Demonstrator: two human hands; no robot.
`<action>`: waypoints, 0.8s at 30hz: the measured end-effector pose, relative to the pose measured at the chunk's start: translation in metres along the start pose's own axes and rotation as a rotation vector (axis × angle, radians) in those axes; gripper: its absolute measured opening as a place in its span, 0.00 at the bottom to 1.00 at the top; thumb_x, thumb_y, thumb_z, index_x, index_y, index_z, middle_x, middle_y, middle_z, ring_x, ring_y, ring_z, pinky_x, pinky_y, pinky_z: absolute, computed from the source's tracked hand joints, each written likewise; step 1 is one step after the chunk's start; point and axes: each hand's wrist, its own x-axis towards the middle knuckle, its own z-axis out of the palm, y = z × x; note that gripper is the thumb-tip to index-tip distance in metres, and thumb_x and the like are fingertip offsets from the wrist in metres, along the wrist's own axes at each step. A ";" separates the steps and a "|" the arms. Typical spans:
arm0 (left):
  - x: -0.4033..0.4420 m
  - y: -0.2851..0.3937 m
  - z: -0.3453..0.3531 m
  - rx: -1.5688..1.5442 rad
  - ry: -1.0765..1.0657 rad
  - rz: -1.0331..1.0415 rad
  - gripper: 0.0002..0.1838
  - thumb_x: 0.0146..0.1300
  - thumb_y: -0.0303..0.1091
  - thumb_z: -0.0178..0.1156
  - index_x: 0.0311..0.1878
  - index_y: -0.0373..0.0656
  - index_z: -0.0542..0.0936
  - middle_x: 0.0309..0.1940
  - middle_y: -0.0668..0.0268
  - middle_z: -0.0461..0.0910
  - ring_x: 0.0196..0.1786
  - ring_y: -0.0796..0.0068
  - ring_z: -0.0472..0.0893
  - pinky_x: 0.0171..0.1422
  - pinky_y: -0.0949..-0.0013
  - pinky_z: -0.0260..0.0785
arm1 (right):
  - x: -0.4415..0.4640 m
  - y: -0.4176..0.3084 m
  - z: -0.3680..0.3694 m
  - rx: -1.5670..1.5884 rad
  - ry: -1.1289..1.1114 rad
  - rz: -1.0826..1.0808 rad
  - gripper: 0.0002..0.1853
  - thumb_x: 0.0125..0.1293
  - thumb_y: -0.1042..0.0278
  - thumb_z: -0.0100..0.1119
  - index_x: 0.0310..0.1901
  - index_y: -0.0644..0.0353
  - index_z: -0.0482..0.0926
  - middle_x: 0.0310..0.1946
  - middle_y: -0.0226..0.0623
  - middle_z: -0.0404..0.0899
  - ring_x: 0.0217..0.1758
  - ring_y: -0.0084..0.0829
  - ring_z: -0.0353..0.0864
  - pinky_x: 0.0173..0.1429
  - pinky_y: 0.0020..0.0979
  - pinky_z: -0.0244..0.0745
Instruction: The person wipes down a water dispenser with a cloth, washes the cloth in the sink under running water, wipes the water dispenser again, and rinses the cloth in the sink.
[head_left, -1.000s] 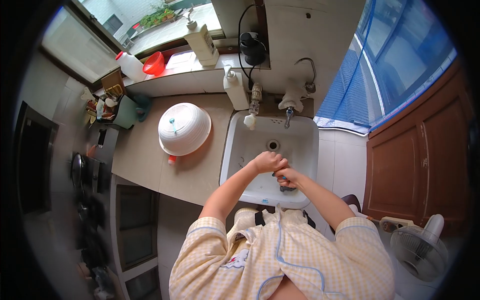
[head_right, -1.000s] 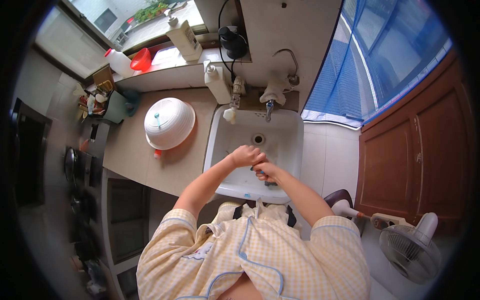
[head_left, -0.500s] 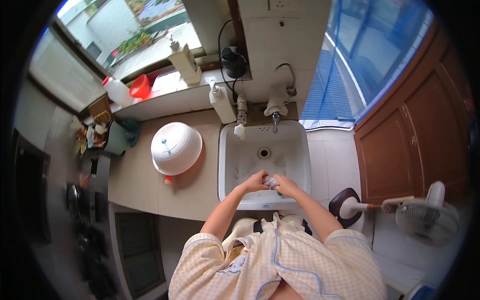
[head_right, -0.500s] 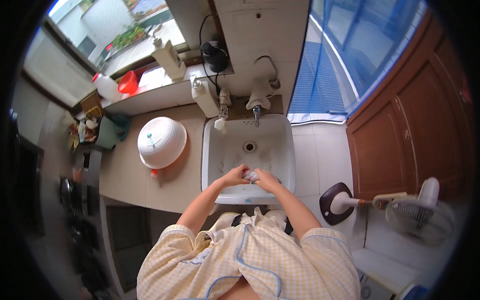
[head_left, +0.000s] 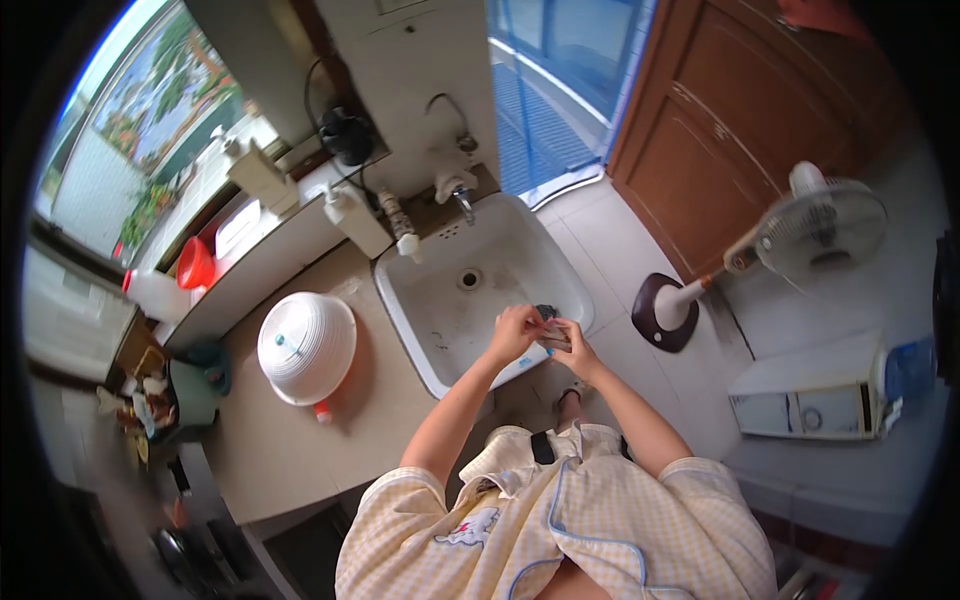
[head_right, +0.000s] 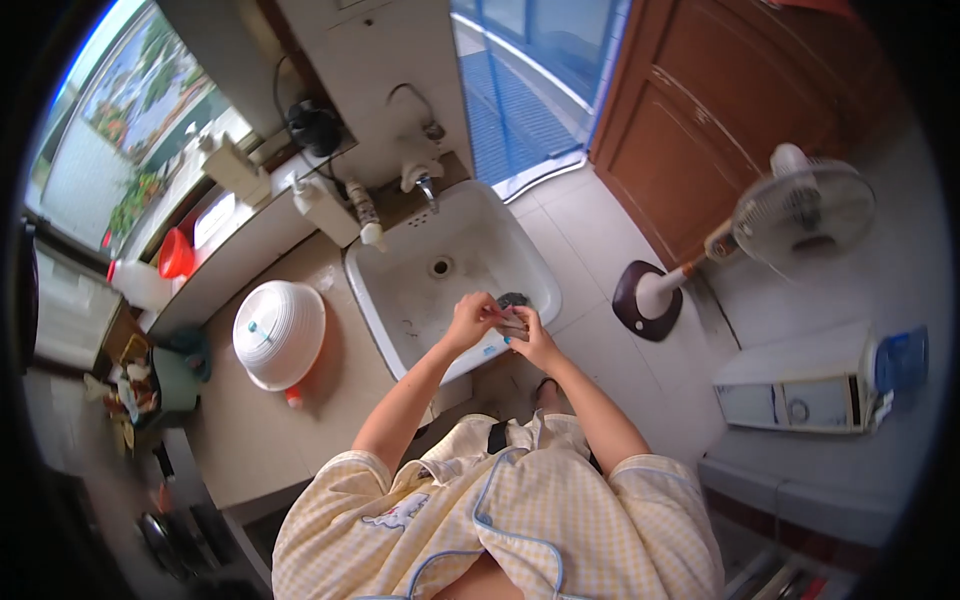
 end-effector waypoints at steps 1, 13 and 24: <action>0.001 0.027 -0.002 0.165 -0.024 0.210 0.09 0.42 0.28 0.60 0.28 0.44 0.72 0.23 0.66 0.72 0.33 0.64 0.72 0.43 0.64 0.62 | -0.011 0.001 -0.006 -0.014 0.122 -0.033 0.32 0.48 0.76 0.56 0.56 0.61 0.56 0.51 0.46 0.64 0.54 0.35 0.66 0.54 0.29 0.64; 0.017 0.173 0.167 -0.087 -0.565 0.485 0.06 0.56 0.32 0.52 0.33 0.40 0.68 0.29 0.55 0.75 0.32 0.51 0.74 0.34 0.60 0.66 | -0.183 -0.025 -0.122 -0.365 0.790 0.024 0.08 0.54 0.71 0.50 0.34 0.63 0.75 0.24 0.47 0.76 0.27 0.39 0.77 0.32 0.33 0.70; -0.015 0.329 0.370 -0.110 -1.175 0.644 0.13 0.48 0.36 0.62 0.32 0.39 0.72 0.22 0.59 0.74 0.26 0.64 0.73 0.31 0.67 0.64 | -0.417 -0.044 -0.230 -0.557 1.076 0.408 0.09 0.60 0.62 0.47 0.35 0.56 0.73 0.20 0.39 0.76 0.16 0.33 0.75 0.22 0.32 0.69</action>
